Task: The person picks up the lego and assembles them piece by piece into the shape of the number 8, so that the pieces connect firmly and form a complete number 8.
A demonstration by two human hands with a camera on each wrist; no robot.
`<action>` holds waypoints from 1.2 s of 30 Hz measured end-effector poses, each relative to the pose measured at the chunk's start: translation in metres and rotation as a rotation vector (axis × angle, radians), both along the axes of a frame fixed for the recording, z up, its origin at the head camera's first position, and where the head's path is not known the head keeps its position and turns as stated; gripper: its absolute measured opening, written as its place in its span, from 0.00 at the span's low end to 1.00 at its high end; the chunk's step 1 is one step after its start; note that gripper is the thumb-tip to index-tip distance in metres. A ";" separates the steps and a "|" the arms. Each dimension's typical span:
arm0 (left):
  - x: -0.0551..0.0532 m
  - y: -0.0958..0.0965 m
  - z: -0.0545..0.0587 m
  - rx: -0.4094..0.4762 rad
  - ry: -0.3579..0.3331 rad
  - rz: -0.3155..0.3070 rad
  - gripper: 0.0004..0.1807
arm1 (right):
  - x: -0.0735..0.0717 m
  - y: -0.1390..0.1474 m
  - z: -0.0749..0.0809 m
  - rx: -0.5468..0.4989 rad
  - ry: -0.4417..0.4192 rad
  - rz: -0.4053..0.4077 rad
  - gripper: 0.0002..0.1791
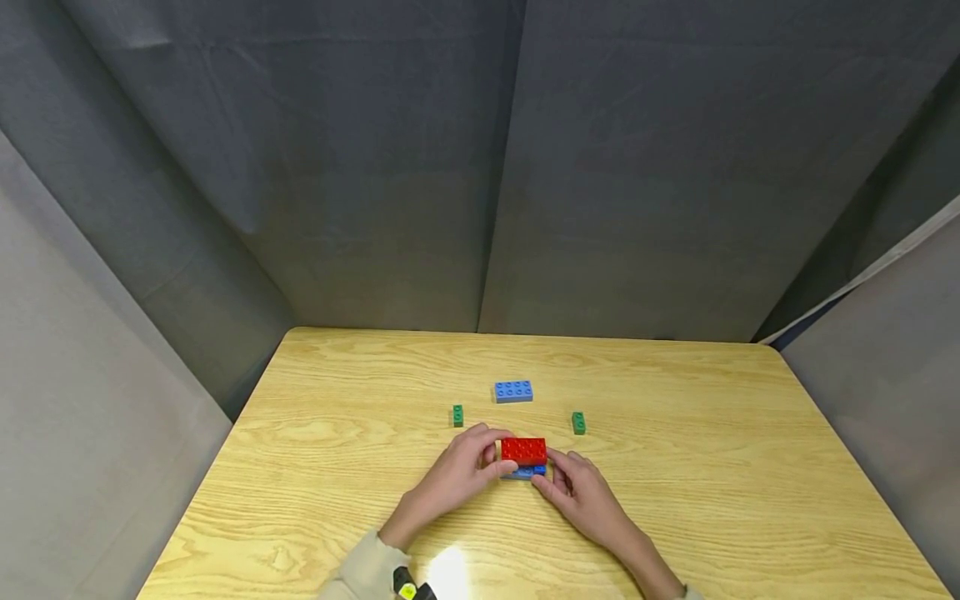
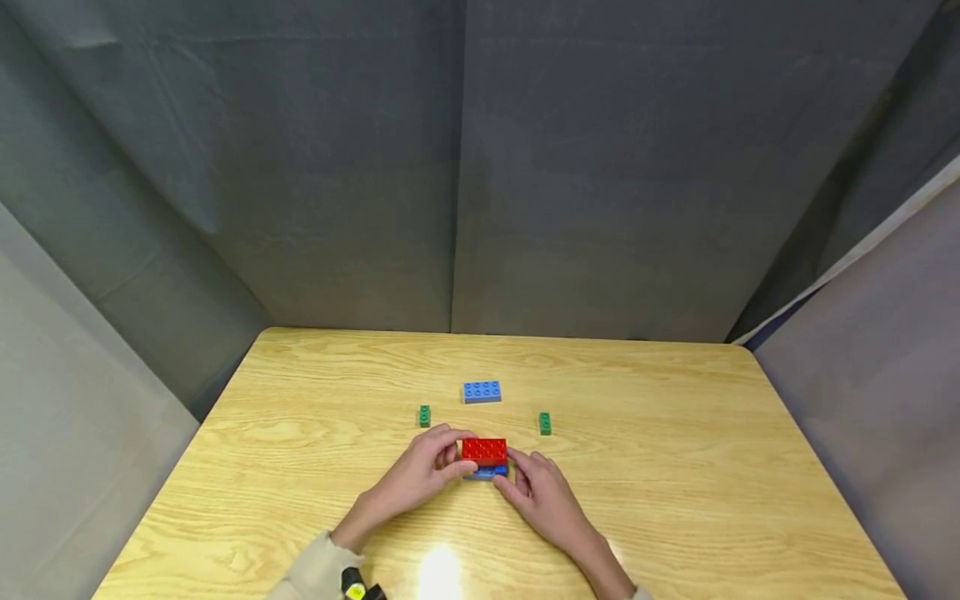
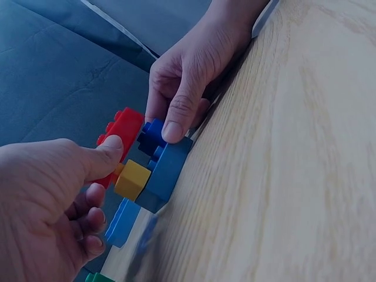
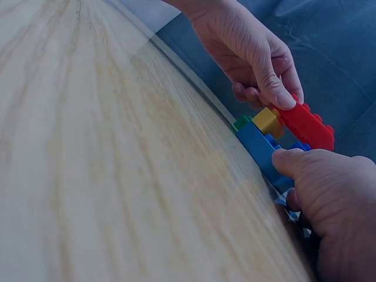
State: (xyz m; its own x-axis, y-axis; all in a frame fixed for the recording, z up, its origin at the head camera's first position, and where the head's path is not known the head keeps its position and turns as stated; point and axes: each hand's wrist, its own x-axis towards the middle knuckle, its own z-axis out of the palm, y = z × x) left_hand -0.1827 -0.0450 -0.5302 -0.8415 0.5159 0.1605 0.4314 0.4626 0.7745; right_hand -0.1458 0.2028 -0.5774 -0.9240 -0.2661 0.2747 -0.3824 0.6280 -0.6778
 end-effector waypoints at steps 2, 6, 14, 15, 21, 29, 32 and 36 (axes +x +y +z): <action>-0.001 0.000 0.001 -0.004 0.002 -0.001 0.27 | -0.001 0.000 0.000 -0.002 -0.002 0.002 0.24; -0.002 0.000 0.001 -0.010 0.003 -0.001 0.27 | -0.003 0.000 0.000 0.001 -0.003 0.001 0.24; -0.004 -0.002 0.004 -0.017 0.006 -0.006 0.26 | -0.008 -0.001 0.000 0.001 0.025 0.009 0.24; -0.005 -0.002 0.004 -0.019 0.009 -0.004 0.26 | -0.009 -0.001 0.000 0.001 0.036 0.011 0.24; -0.007 0.000 0.002 -0.016 0.010 0.006 0.24 | -0.012 0.000 0.000 0.002 0.086 0.022 0.21; -0.003 0.000 -0.008 0.031 -0.003 0.013 0.23 | -0.005 -0.002 0.000 0.008 0.052 0.024 0.25; -0.001 0.002 -0.012 0.047 -0.003 0.016 0.23 | -0.001 -0.003 0.000 0.022 0.056 0.008 0.26; 0.000 0.004 -0.015 0.066 0.003 0.029 0.21 | -0.001 -0.004 -0.001 0.043 0.046 -0.009 0.26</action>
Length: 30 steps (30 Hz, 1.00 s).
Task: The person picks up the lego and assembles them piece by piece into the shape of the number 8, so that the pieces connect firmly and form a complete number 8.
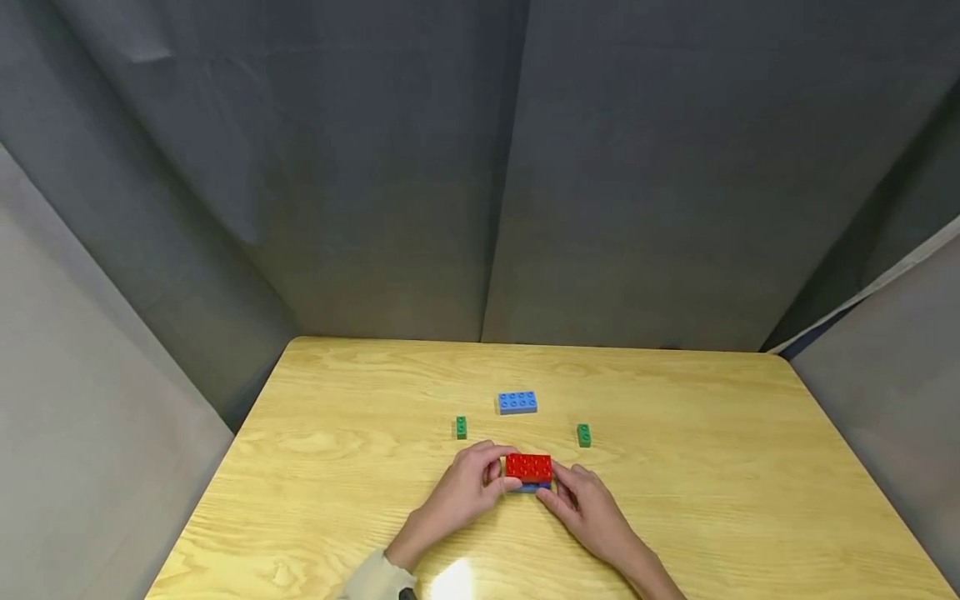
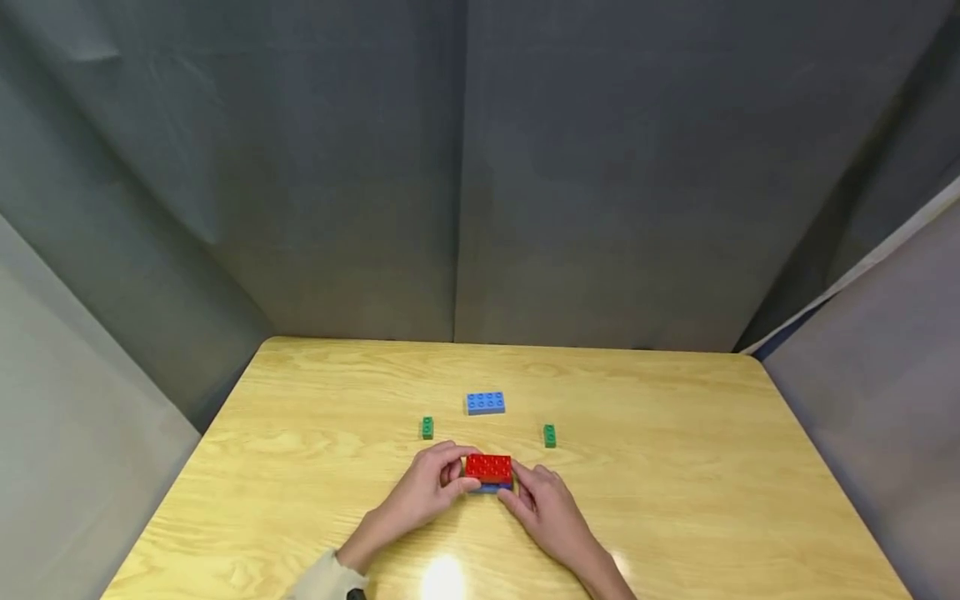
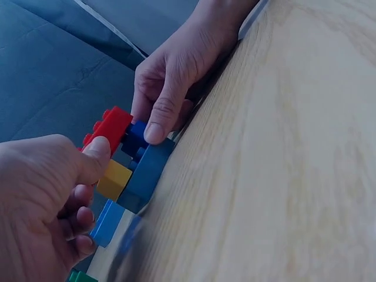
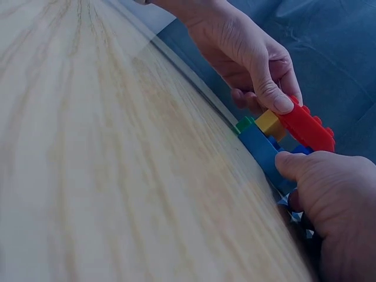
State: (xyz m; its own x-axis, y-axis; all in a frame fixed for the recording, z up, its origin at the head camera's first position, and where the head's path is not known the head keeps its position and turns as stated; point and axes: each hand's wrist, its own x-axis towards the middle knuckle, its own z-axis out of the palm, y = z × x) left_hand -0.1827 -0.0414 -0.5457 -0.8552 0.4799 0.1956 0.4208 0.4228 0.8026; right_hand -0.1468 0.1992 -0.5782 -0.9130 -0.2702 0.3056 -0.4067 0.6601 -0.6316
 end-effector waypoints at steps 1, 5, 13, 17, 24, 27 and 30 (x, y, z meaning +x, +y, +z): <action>0.001 0.001 0.000 0.007 -0.004 0.002 0.20 | 0.001 0.000 0.000 0.004 0.003 0.003 0.26; 0.002 0.002 0.002 0.017 -0.003 0.019 0.20 | 0.000 0.001 0.002 0.012 0.016 0.014 0.25; 0.003 0.004 0.002 0.008 0.012 0.027 0.21 | -0.001 0.002 0.003 -0.047 -0.044 0.018 0.27; 0.003 0.006 0.000 0.007 0.024 0.027 0.21 | -0.001 0.003 0.002 -0.149 -0.055 0.054 0.27; 0.003 0.007 -0.002 0.004 0.030 0.032 0.20 | -0.002 0.005 0.001 -0.190 -0.054 0.063 0.24; 0.004 0.007 -0.002 -0.003 0.036 0.037 0.21 | -0.002 0.005 0.002 -0.181 -0.068 0.049 0.24; 0.005 0.007 -0.002 -0.015 0.049 0.043 0.22 | -0.001 0.005 0.003 -0.172 -0.076 0.041 0.25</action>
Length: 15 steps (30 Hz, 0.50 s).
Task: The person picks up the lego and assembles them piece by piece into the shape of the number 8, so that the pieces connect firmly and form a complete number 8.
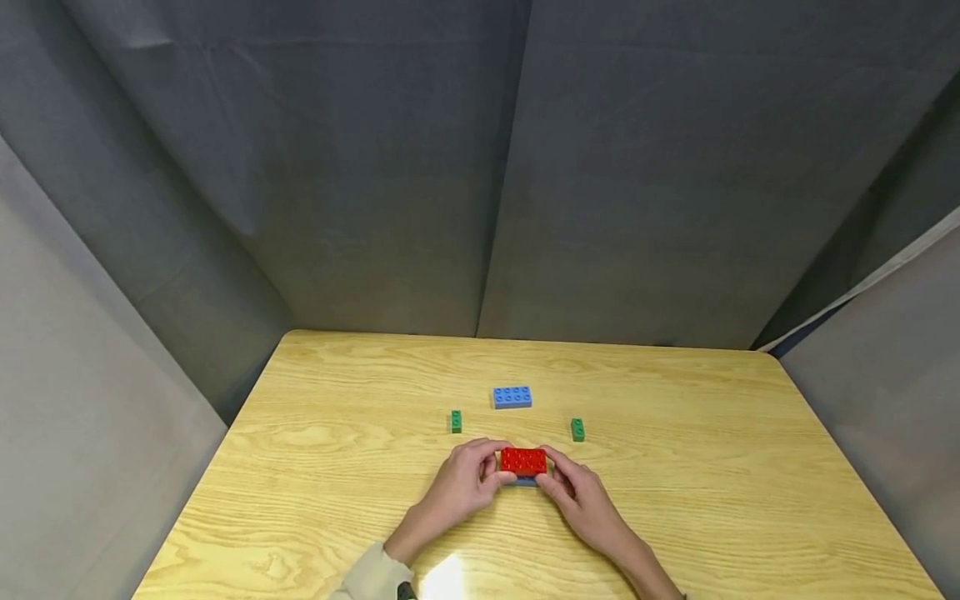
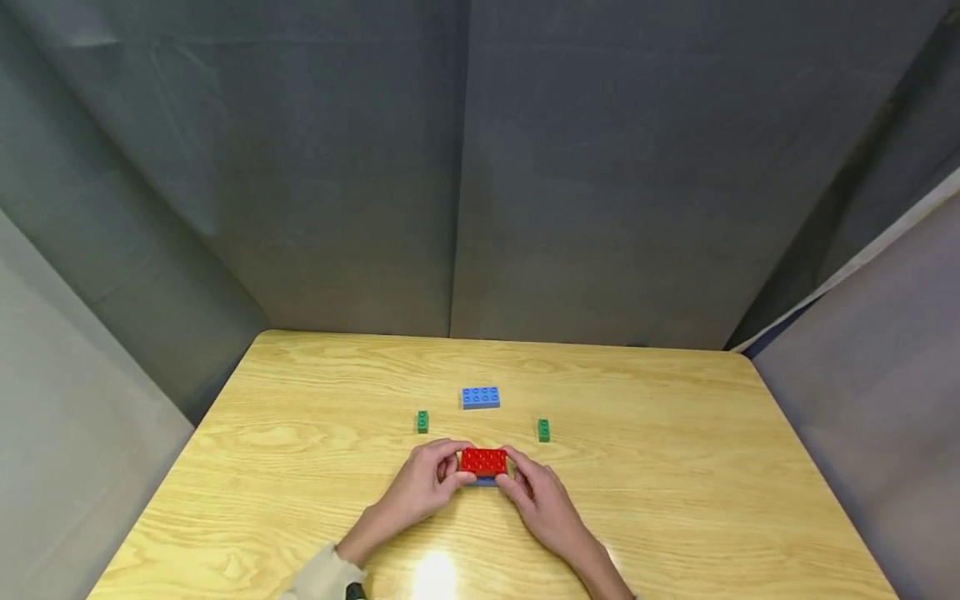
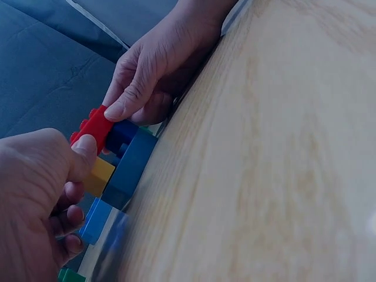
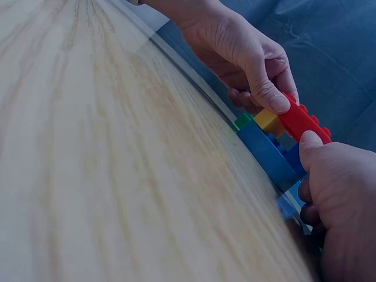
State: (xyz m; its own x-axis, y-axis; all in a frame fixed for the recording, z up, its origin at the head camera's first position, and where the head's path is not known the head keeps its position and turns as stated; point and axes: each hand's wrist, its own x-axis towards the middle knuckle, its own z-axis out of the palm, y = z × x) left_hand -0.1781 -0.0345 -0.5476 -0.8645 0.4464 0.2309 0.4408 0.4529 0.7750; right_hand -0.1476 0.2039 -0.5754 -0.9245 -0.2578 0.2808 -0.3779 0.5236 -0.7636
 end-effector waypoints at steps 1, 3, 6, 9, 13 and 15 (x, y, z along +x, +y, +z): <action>0.000 0.000 0.000 -0.004 0.004 0.002 0.23 | 0.000 0.000 0.000 0.003 0.000 -0.001 0.26; 0.000 0.000 0.000 -0.010 0.010 0.003 0.23 | 0.000 0.000 0.001 0.005 0.003 0.000 0.26; 0.000 0.000 -0.001 -0.010 0.006 0.004 0.23 | 0.000 0.000 0.001 0.004 0.011 0.003 0.26; 0.000 0.000 -0.001 -0.007 0.001 0.004 0.23 | 0.000 0.000 0.000 0.001 0.022 0.007 0.25; 0.000 0.000 0.000 -0.008 -0.003 0.007 0.22 | 0.000 0.001 0.000 0.002 0.032 0.011 0.25; 0.000 0.001 0.000 -0.010 -0.004 0.007 0.22 | 0.000 0.001 -0.001 0.003 0.032 0.012 0.25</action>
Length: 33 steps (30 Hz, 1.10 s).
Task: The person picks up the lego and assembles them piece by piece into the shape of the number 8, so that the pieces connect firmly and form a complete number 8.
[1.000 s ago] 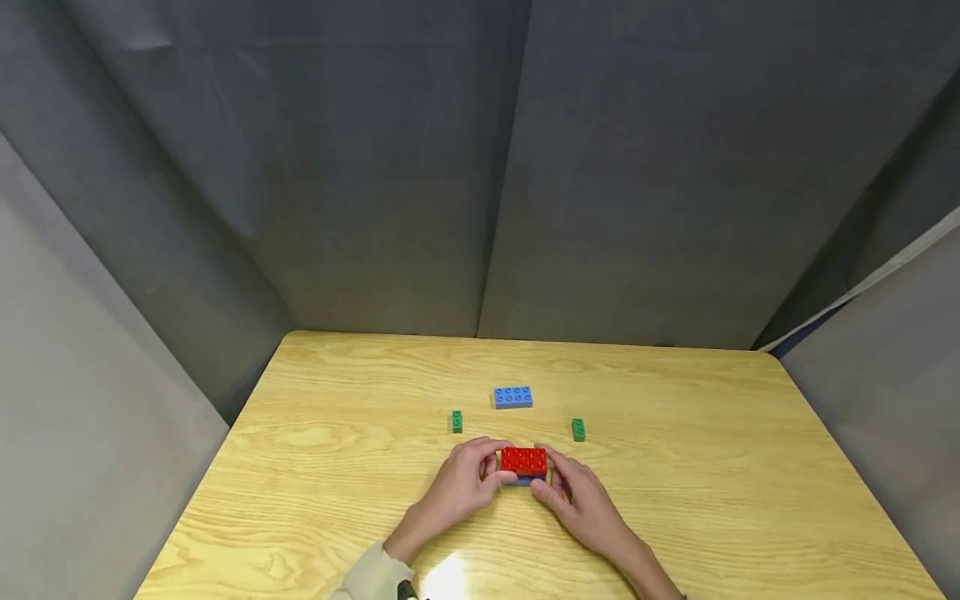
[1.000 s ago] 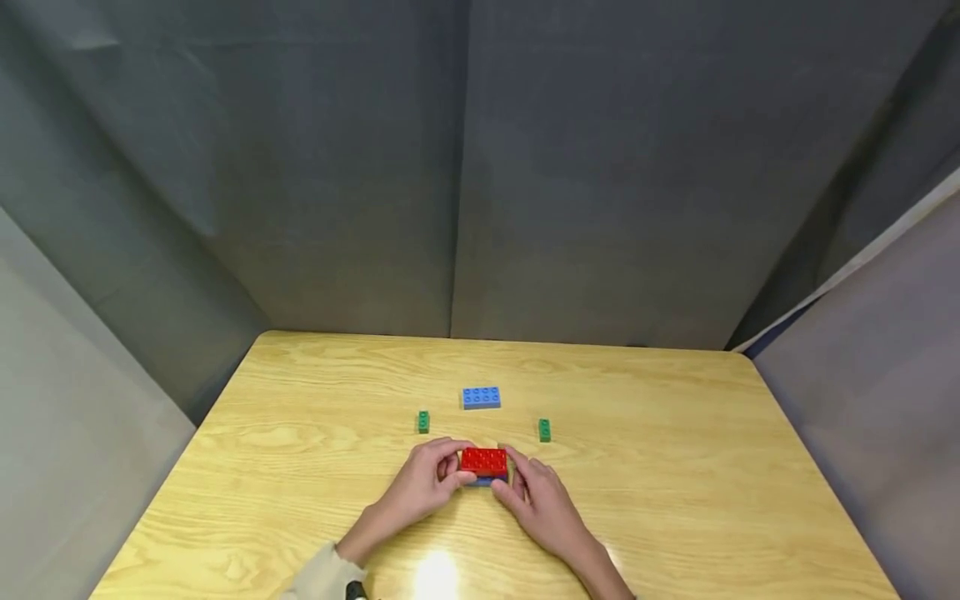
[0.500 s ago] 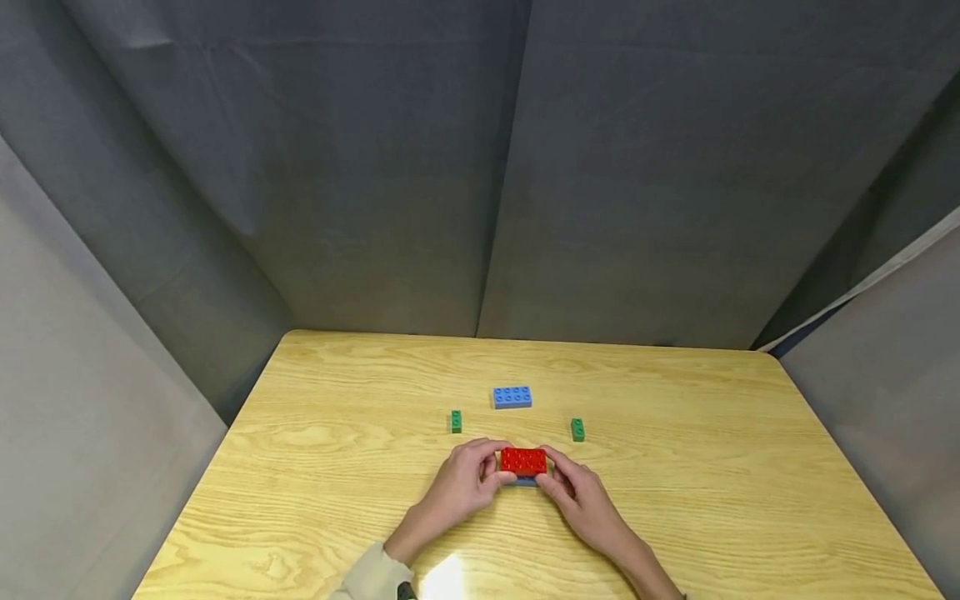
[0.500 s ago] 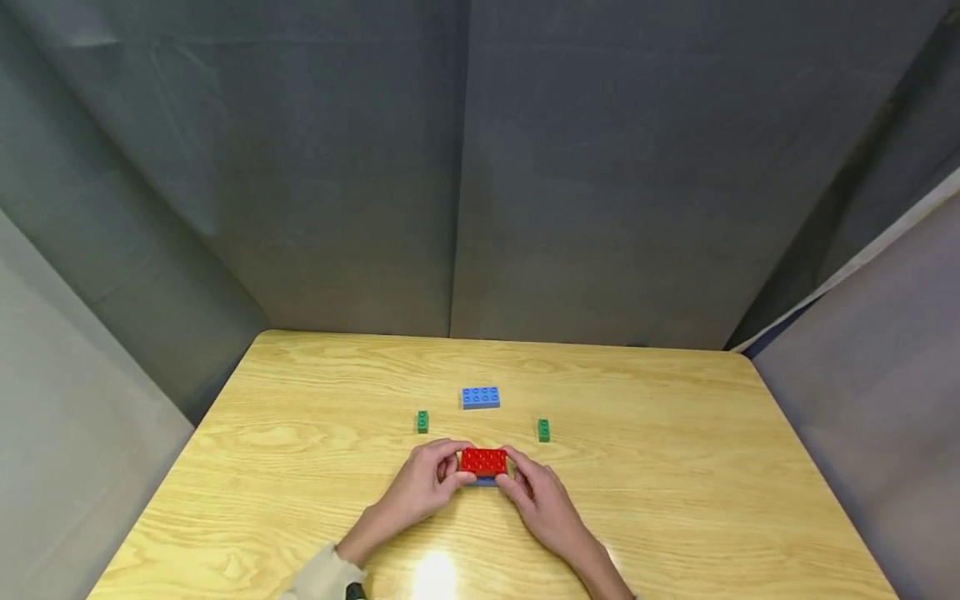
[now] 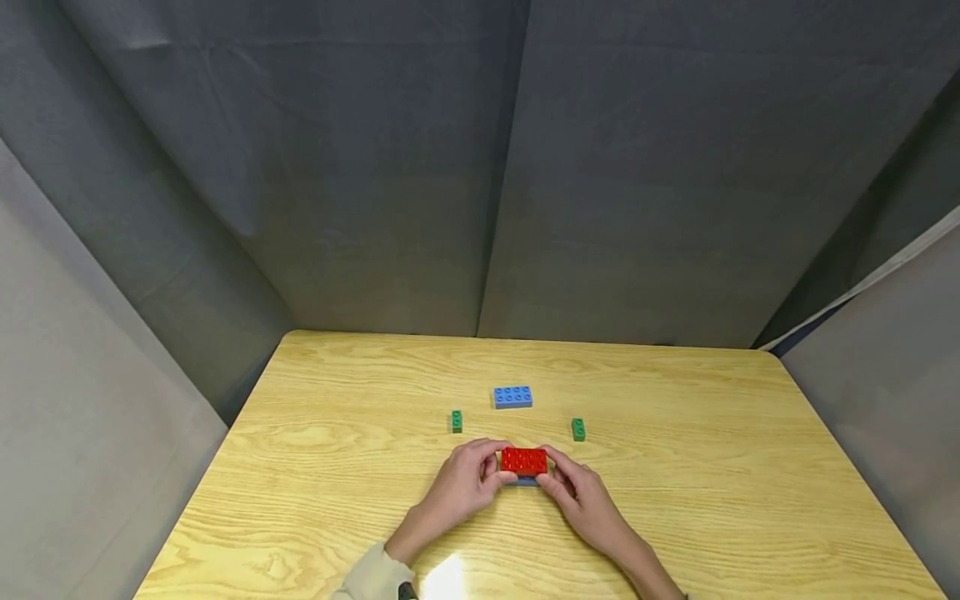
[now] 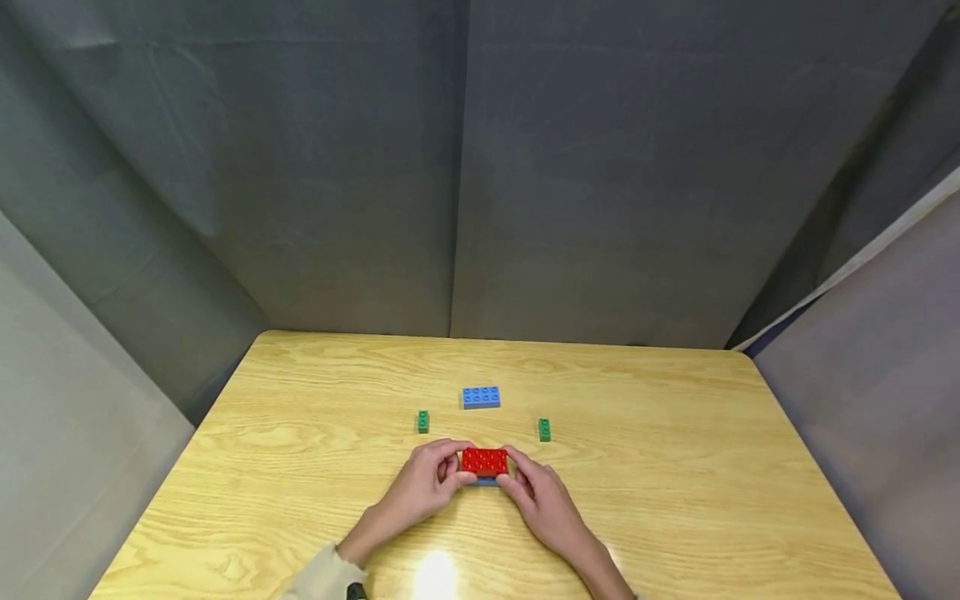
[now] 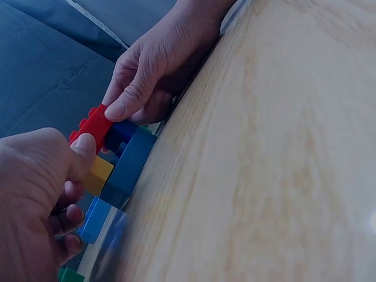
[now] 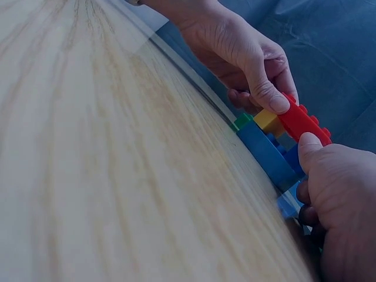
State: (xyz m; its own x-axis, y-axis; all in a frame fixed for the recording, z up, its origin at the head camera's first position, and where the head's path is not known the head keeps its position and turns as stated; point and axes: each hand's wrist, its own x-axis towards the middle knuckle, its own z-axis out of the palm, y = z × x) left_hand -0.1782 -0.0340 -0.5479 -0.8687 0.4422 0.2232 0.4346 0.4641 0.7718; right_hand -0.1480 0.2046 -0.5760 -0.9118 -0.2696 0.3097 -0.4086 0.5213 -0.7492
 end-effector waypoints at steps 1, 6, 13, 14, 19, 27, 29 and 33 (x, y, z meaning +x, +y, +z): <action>0.000 0.000 0.000 -0.002 0.000 0.000 0.22 | 0.000 0.000 0.000 0.001 0.000 0.000 0.25; 0.000 0.000 -0.001 -0.011 0.007 -0.002 0.22 | 0.000 0.000 0.000 0.001 0.000 0.000 0.25; 0.000 0.000 -0.001 -0.006 0.007 0.002 0.22 | 0.000 0.000 0.000 -0.007 0.001 0.001 0.25; 0.000 0.000 -0.002 -0.006 0.009 0.002 0.22 | 0.000 0.000 0.000 -0.008 0.000 0.002 0.25; 0.000 0.000 -0.001 -0.010 0.021 0.001 0.22 | 0.001 0.001 0.001 -0.012 -0.012 0.003 0.26; 0.001 0.001 -0.001 -0.020 0.015 0.003 0.22 | 0.002 0.001 0.000 -0.013 -0.020 -0.002 0.26; 0.002 0.001 -0.001 -0.024 0.016 0.005 0.22 | 0.002 0.001 0.000 -0.010 -0.013 -0.003 0.26; 0.001 0.000 -0.001 -0.029 0.024 0.009 0.22 | 0.001 0.000 0.001 -0.003 -0.004 -0.005 0.26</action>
State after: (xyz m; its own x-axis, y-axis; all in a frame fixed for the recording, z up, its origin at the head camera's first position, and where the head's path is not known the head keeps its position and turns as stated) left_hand -0.1774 -0.0342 -0.5489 -0.8674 0.4406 0.2312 0.4483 0.4904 0.7474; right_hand -0.1470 0.2050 -0.5754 -0.9145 -0.2638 0.3067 -0.4027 0.5212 -0.7524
